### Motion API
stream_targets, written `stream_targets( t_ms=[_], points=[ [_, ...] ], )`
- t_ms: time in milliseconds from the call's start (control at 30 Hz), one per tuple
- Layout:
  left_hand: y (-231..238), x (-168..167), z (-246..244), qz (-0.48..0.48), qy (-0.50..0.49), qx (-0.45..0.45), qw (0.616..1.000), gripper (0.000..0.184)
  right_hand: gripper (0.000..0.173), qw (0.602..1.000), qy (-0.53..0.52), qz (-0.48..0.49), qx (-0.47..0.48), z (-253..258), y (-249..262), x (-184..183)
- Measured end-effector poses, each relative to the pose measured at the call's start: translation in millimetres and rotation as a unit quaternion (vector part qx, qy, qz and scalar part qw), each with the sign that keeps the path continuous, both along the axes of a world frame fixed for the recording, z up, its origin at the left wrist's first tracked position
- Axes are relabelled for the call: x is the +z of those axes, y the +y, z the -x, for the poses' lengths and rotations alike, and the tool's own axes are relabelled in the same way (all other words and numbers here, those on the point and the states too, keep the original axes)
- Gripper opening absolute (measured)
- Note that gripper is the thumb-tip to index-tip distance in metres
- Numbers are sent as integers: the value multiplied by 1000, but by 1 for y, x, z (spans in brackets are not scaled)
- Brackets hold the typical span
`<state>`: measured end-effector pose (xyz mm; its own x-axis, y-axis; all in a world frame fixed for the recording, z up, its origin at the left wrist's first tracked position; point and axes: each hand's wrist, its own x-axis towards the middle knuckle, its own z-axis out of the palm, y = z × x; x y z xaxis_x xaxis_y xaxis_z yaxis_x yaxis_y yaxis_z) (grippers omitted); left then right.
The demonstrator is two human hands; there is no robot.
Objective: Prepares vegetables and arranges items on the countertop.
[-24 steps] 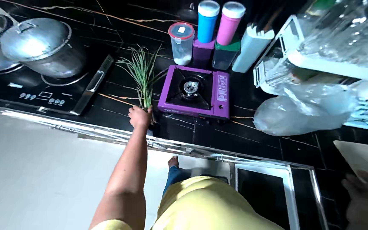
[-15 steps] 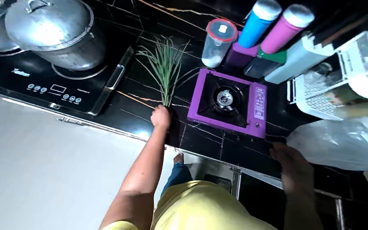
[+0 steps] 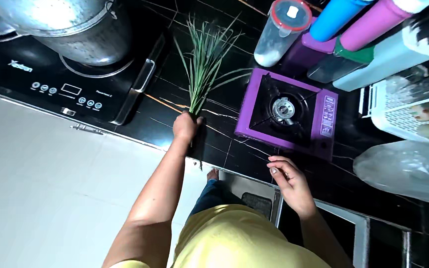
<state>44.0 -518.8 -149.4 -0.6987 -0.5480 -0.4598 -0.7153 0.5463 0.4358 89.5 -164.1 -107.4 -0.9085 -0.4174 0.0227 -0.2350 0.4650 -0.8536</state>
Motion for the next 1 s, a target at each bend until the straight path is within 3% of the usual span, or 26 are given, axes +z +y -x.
stream_targets(
  t_ms=[200, 300, 367, 433, 533, 633, 733, 833, 1000],
  points=[
    [26, 13, 9, 53, -84, -51, 994, 32, 23, 1000, 8, 10, 2, -20, 14, -3],
    [18, 8, 5, 30, -70, -60, 995, 35, 23, 999, -6, 34, -17, -39, 33, -9],
    [11, 4, -6, -61, -14, -37, 997, 38, 23, 997, -38, 54, -35, -54, 48, -16],
    [19, 11, -28, -214, 74, 24, 974, 36, 22, 991, -88, 82, -55, -68, 58, -24],
    [46, 28, -66, -432, 195, 90, 876, 24, 22, 976, -164, 126, -62, -87, 57, -28],
    [75, 45, -98, -516, 258, 84, 812, 20, 24, 960, -214, 177, -17, -100, 35, -18],
    [97, 57, -121, -549, 287, 67, 782, 20, 38, 951, -228, 199, 67, -113, -1, -2],
    [108, 67, -141, -554, 312, 45, 771, 18, 54, 957, -220, 153, 109, -134, -39, 8],
    [89, 67, -176, -520, 345, -39, 781, 21, 44, 958, -253, 131, 28, -172, -98, 7]
  ],
)
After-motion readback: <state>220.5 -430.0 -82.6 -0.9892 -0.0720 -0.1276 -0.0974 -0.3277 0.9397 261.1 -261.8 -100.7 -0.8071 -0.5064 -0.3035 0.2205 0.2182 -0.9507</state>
